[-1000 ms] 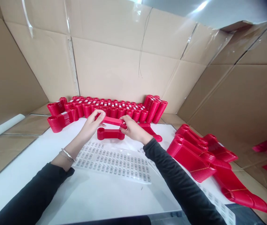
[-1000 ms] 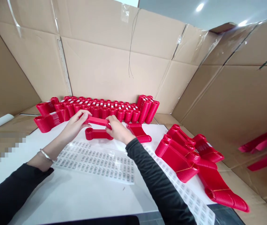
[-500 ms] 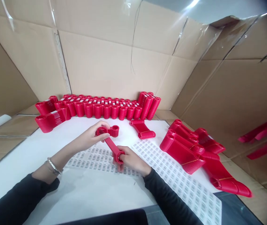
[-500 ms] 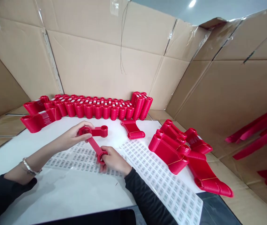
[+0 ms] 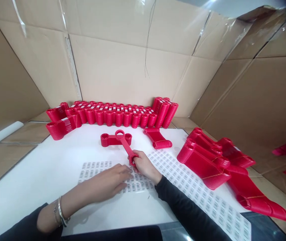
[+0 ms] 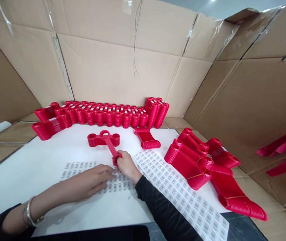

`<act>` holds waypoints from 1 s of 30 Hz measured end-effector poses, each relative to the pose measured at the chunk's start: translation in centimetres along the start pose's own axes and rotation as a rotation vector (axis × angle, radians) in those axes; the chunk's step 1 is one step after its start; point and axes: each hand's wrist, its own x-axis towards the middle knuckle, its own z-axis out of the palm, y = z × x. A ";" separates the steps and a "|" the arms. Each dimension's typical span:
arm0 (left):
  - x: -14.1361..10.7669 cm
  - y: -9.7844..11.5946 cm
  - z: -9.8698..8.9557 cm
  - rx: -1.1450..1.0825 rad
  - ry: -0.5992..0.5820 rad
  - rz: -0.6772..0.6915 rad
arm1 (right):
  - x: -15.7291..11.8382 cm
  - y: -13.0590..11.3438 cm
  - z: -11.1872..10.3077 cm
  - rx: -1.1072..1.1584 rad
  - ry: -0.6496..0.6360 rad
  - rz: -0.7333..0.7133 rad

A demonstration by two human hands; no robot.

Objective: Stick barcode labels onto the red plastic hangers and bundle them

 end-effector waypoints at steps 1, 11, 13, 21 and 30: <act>0.2 -0.7 -0.3 0.019 0.011 -0.074 | 0.2 0.1 0.4 -0.001 -0.002 -0.002; -0.3 -6.1 -0.7 0.043 0.068 -0.368 | 0.7 0.9 1.0 -0.184 0.006 -0.046; -0.3 -5.8 -0.5 0.035 0.090 -0.392 | 0.8 1.1 1.0 -0.238 0.018 -0.077; -0.1 -5.6 -0.5 0.036 0.130 -0.408 | 0.6 1.6 1.1 -0.326 0.060 -0.189; -0.3 -4.9 -2.1 -0.142 0.161 -0.331 | 0.4 1.5 1.0 -0.392 0.081 -0.166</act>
